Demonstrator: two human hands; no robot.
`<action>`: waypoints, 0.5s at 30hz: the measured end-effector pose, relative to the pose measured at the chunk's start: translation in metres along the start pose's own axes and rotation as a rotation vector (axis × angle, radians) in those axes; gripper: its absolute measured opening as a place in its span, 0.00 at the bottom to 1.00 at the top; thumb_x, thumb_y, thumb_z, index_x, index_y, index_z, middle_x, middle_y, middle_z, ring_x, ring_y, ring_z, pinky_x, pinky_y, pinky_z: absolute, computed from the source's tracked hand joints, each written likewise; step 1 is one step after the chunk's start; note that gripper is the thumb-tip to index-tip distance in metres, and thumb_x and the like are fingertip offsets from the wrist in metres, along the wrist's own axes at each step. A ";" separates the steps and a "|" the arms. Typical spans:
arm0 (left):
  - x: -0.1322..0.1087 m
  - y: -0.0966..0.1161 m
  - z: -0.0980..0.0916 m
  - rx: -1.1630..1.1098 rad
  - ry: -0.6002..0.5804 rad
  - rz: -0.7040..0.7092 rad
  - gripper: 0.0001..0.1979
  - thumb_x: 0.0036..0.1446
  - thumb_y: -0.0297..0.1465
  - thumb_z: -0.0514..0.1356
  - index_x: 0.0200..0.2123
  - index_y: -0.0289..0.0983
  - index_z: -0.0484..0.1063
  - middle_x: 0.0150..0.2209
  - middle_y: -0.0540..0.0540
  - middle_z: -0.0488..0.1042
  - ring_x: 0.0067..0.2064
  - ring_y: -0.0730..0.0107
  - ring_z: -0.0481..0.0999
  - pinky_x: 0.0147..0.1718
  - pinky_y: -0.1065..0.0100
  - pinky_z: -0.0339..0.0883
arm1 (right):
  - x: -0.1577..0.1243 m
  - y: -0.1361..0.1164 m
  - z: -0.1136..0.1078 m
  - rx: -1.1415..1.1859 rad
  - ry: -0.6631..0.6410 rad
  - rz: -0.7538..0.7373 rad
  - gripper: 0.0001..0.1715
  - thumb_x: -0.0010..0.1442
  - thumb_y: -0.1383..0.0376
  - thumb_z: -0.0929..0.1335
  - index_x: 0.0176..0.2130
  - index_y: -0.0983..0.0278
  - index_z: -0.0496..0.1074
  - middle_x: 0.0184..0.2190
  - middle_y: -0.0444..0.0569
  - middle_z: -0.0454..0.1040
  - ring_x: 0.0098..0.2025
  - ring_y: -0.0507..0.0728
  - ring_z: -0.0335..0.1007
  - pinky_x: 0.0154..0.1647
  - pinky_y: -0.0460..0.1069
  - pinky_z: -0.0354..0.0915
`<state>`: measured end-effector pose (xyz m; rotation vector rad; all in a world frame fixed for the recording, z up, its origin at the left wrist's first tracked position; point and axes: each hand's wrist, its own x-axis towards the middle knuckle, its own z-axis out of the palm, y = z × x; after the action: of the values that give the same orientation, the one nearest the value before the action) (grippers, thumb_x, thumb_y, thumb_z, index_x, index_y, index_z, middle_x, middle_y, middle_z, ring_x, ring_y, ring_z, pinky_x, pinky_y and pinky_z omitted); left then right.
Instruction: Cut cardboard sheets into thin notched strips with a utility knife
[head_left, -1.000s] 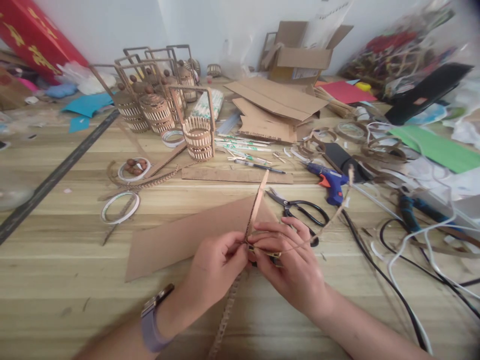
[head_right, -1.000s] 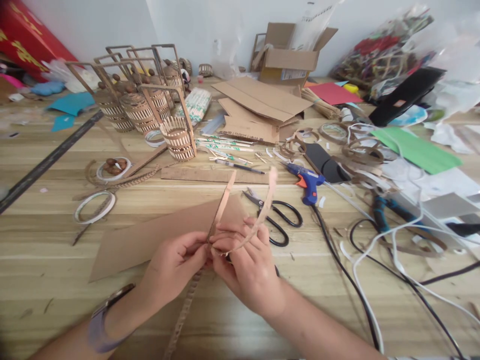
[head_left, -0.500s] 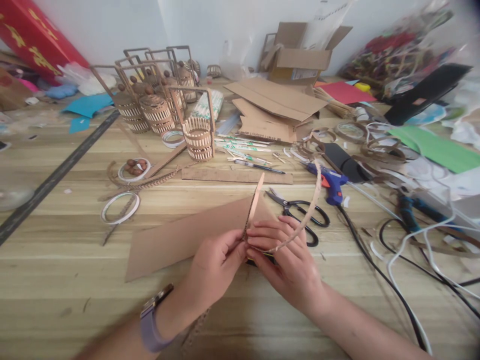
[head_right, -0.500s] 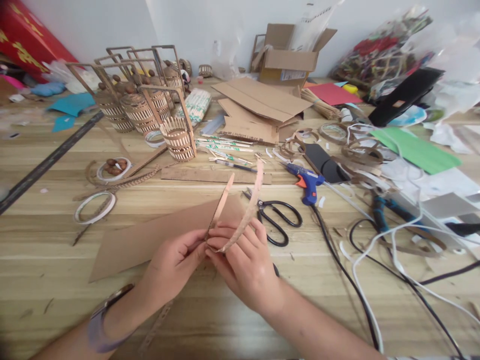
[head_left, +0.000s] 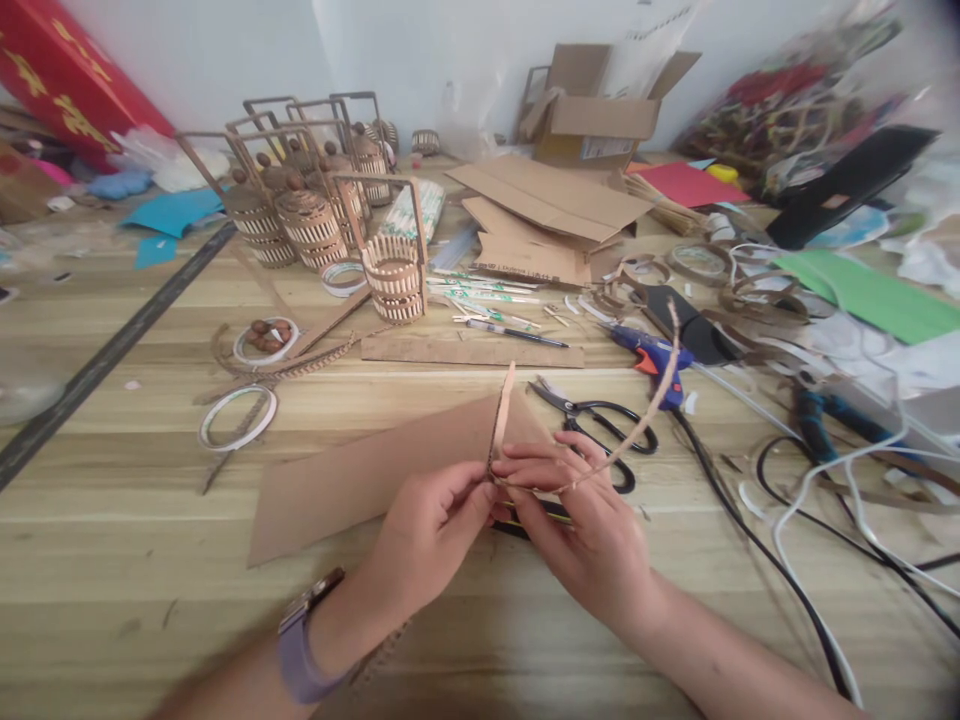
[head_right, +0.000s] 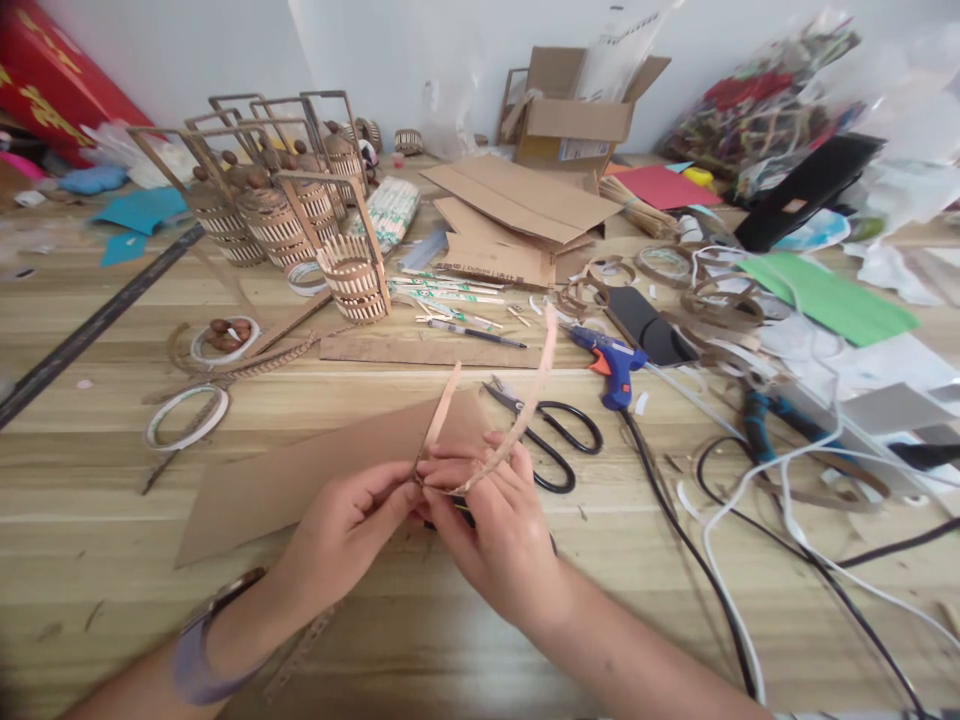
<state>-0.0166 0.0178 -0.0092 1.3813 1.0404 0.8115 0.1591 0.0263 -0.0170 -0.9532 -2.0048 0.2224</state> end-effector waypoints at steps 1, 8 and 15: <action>0.000 0.000 0.000 -0.022 0.000 0.002 0.14 0.67 0.37 0.55 0.46 0.36 0.76 0.41 0.45 0.81 0.42 0.65 0.80 0.41 0.71 0.71 | 0.000 0.000 0.000 0.002 0.003 -0.009 0.09 0.63 0.73 0.67 0.40 0.58 0.67 0.37 0.43 0.82 0.45 0.56 0.78 0.57 0.57 0.58; 0.001 0.003 0.000 0.049 0.030 0.005 0.15 0.68 0.37 0.53 0.47 0.37 0.77 0.41 0.46 0.82 0.40 0.65 0.80 0.40 0.71 0.71 | -0.001 -0.001 0.000 -0.035 0.008 -0.055 0.09 0.63 0.73 0.67 0.40 0.59 0.67 0.40 0.46 0.82 0.48 0.57 0.78 0.59 0.58 0.55; -0.001 0.003 0.000 0.066 0.033 0.001 0.15 0.67 0.34 0.52 0.43 0.35 0.78 0.36 0.46 0.82 0.37 0.66 0.80 0.36 0.72 0.72 | 0.000 -0.001 -0.001 -0.022 0.006 -0.048 0.11 0.64 0.74 0.66 0.43 0.59 0.65 0.39 0.45 0.82 0.46 0.55 0.78 0.59 0.56 0.56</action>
<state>-0.0164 0.0174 -0.0062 1.4282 1.1006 0.8093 0.1595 0.0255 -0.0156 -0.9179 -2.0261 0.1710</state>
